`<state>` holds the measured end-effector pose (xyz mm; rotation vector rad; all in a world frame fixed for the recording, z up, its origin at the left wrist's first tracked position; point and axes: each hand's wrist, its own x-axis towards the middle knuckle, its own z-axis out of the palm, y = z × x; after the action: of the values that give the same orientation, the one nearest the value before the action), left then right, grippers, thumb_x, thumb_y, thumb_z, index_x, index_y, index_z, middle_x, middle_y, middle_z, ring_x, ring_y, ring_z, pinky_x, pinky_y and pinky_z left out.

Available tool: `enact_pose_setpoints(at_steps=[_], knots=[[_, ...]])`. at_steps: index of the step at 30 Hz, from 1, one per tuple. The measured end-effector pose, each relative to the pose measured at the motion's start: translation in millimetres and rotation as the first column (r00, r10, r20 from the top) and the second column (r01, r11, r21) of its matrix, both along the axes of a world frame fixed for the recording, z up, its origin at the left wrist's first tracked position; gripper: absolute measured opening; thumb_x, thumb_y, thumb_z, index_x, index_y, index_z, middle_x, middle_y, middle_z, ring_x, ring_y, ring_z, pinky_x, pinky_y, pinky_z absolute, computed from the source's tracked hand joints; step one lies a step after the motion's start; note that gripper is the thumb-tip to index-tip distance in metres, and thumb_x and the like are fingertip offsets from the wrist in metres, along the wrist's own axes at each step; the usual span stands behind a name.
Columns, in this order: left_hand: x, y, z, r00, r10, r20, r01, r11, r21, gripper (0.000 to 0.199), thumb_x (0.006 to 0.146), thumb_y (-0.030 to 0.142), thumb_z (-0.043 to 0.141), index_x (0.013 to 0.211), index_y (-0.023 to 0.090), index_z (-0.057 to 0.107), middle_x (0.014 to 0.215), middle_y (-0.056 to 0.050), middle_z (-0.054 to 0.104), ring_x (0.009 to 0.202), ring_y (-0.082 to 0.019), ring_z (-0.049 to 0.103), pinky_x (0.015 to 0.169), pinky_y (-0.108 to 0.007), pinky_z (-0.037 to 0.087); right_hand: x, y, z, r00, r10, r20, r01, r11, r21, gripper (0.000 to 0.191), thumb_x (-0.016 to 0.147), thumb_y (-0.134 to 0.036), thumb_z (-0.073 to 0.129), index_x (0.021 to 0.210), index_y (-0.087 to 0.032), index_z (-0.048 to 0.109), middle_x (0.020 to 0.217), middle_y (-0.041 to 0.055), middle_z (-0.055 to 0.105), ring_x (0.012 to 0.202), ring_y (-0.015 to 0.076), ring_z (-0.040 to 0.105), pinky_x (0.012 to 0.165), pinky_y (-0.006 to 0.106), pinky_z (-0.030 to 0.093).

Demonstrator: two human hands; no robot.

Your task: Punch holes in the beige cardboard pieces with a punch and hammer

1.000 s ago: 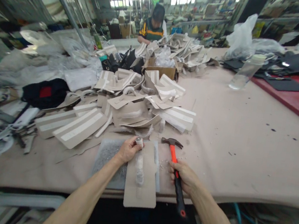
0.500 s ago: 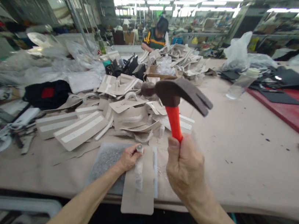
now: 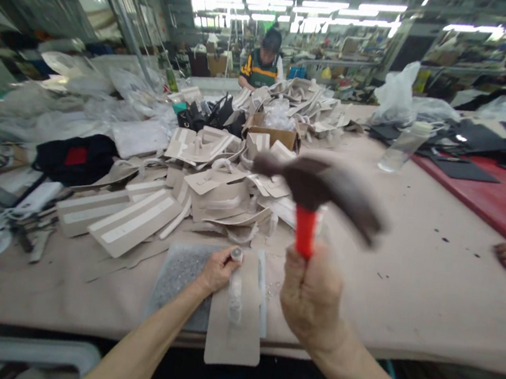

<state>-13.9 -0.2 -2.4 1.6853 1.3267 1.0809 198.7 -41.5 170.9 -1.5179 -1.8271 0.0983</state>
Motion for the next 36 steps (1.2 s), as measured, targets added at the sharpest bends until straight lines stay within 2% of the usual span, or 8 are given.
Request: enact_pose_setpoints(at_steps=[4, 12, 15, 18, 20, 25, 33, 36], knots=[[1.2, -0.5, 0.6, 0.999, 0.006, 0.04, -0.006, 1.0, -0.004, 0.021, 0.078, 0.018, 0.056, 0.096, 0.017, 0.068, 0.077, 0.0, 0.064, 0.072, -0.016, 0.057, 0.069, -0.024, 0.043, 7.9, -9.7, -63.2, 0.915, 0.28, 0.29, -0.078, 0.83, -0.553, 0.025, 0.097, -0.037, 0.037, 0.081, -0.021, 0.049, 0.058, 0.0033, 0.055, 0.046, 0.0153, 0.046, 0.051, 0.03, 0.017], [1.7, -0.9, 2.3, 0.999, 0.031, 0.033, -0.032, 0.999, 0.012, 0.014, 0.077, 0.015, 0.061, 0.088, 0.018, 0.068, 0.076, 0.0, 0.065, 0.073, -0.016, 0.057, 0.07, -0.023, 0.042, 46.1, 26.0, -109.4, 0.92, 0.176, 0.35, 0.117, 0.728, -0.675, 0.032, 0.1, -0.034, 0.033, 0.084, -0.018, 0.055, 0.076, 0.009, 0.064, 0.07, 0.0211, 0.061, 0.064, 0.03, 0.038], [2.5, -1.3, 2.6, 0.998, 0.041, 0.043, -0.042, 0.999, 0.016, 0.011, 0.076, 0.015, 0.062, 0.084, 0.017, 0.067, 0.074, 0.0, 0.063, 0.071, -0.016, 0.056, 0.068, -0.023, 0.041, 29.0, 25.4, -111.6, 0.904, 0.112, 0.412, 0.156, 0.812, -0.563, 0.031, 0.099, -0.035, 0.036, 0.105, -0.013, 0.057, 0.102, 0.0175, 0.064, 0.092, 0.0272, 0.062, 0.076, 0.035, 0.043], [3.6, -1.6, 2.6, 0.996, 0.044, 0.078, -0.045, 0.999, 0.014, 0.007, 0.077, 0.017, 0.062, 0.081, 0.017, 0.067, 0.072, 0.0, 0.063, 0.069, -0.015, 0.055, 0.066, -0.024, 0.042, -13.8, 5.4, -105.0, 0.929, 0.234, 0.286, -0.082, 0.885, -0.458, 0.045, 0.097, -0.04, 0.041, 0.134, -0.014, 0.044, 0.125, 0.0178, 0.057, 0.107, 0.0262, 0.058, 0.087, 0.036, 0.044], [4.6, -1.0, 1.6, 0.991, 0.055, 0.123, -0.054, 0.998, -0.012, 0.006, 0.077, 0.02, 0.064, 0.082, 0.017, 0.067, 0.073, 0.0, 0.064, 0.069, -0.015, 0.056, 0.068, -0.024, 0.043, -45.1, -11.5, -102.3, 0.896, 0.38, 0.231, -0.229, 0.84, -0.492, 0.047, 0.096, -0.037, 0.043, 0.138, -0.015, 0.042, 0.117, 0.0148, 0.062, 0.095, 0.0236, 0.062, 0.08, 0.033, 0.046], [5.7, 3.4, -0.4, 0.917, 0.206, 0.341, -0.142, 0.969, -0.203, 0.022, 0.071, 0.029, 0.07, 0.089, 0.017, 0.066, 0.078, -0.001, 0.069, 0.071, -0.015, 0.061, 0.067, -0.023, 0.048, -74.9, -30.1, -99.4, 0.81, 0.51, 0.289, -0.236, 0.734, -0.636, 0.034, 0.099, -0.03, 0.033, 0.117, -0.013, 0.056, 0.088, 0.0106, 0.067, 0.075, 0.0207, 0.063, 0.069, 0.03, 0.042], [5.9, 5.7, 3.9, 0.922, 0.249, 0.298, -0.214, 0.966, -0.144, 0.018, 0.071, 0.03, 0.068, 0.083, 0.017, 0.063, 0.073, -0.001, 0.069, 0.068, -0.015, 0.062, 0.063, -0.022, 0.048, -34.5, -1.7, -69.4, 0.512, 0.716, 0.474, -0.517, 0.698, -0.495, 0.056, 0.072, -0.009, 0.052, 0.126, -0.021, 0.055, 0.147, 0.0171, 0.037, 0.107, 0.0275, 0.052, 0.086, 0.041, 0.041], [6.2, 9.5, 2.2, 0.91, 0.279, 0.306, -0.237, 0.957, -0.168, 0.017, 0.071, 0.03, 0.066, 0.079, 0.017, 0.06, 0.07, -0.001, 0.068, 0.065, -0.014, 0.062, 0.06, -0.022, 0.047, -38.1, 0.9, -80.7, 0.379, 0.743, 0.551, -0.597, 0.652, -0.469, 0.036, 0.07, -0.013, 0.058, 0.106, -0.016, 0.062, 0.137, 0.0169, 0.046, 0.111, 0.0293, 0.048, 0.092, 0.043, 0.039]])
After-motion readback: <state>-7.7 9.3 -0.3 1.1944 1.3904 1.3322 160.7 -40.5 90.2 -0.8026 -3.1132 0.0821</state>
